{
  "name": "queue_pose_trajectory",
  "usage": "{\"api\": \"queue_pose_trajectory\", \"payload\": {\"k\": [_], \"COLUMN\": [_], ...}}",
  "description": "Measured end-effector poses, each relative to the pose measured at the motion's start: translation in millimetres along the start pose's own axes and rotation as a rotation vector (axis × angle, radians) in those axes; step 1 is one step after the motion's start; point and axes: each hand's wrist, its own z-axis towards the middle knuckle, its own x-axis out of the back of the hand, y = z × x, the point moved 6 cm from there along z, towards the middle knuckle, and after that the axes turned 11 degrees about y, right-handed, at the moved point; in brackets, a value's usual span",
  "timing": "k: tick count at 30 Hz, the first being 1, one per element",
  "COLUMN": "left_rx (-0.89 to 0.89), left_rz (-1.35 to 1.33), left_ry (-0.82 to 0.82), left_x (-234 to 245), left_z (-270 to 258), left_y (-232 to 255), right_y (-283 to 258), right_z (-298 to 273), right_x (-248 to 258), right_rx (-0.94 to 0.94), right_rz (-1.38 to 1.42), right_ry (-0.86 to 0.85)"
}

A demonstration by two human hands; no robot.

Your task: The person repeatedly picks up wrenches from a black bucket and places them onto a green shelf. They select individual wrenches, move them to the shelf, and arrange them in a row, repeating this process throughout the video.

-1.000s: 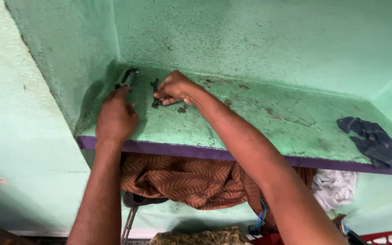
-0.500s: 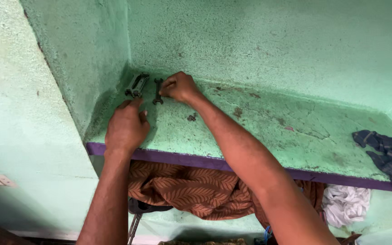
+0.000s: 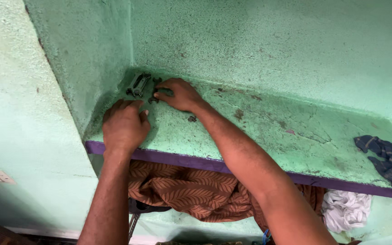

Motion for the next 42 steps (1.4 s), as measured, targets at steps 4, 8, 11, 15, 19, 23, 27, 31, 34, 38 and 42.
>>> {"api": "queue_pose_trajectory", "payload": {"k": [4,8,11,15,19,23,27,31,34,38,42], "left_rx": [0.064,0.062,0.07,0.065,0.061,0.067,0.064,0.02,-0.001,0.049,0.067], "left_rz": [-0.014,-0.014,-0.011,0.001,-0.009,-0.001,0.003,0.035,0.011,0.043,-0.064], "left_ry": [-0.043,-0.022,-0.026,-0.025,-0.016,-0.006,-0.015,-0.013,0.022,-0.041,-0.068], "left_x": [-4,-1,1,2,3,3,1,0,3,6,10], "left_z": [-2,-2,-2,-1,-2,-2,-2,-3,-3,-3,-4], "left_y": [-4,-2,-1,1,2,1,1,4,6,8,14], "right_y": [-4,-11,-13,-18,-18,-18,-19,-11,13,56,53], "right_z": [2,6,7,7,7,9,9,10,13,16,4], "right_x": [-2,-2,-2,1,1,-1,1,-5,-16,-19,-7], "right_rx": [0.039,0.083,-0.005,-0.04,-0.055,-0.043,-0.05,-0.076,-0.109,-0.235,-0.226], "right_rz": [-0.011,0.019,0.038,0.035,0.01,-0.024,-0.036,-0.026,0.069,0.115,0.121], "right_ry": [0.04,0.058,0.009,-0.012,0.0,0.011,0.011,-0.003,0.06,0.115,0.044]}}
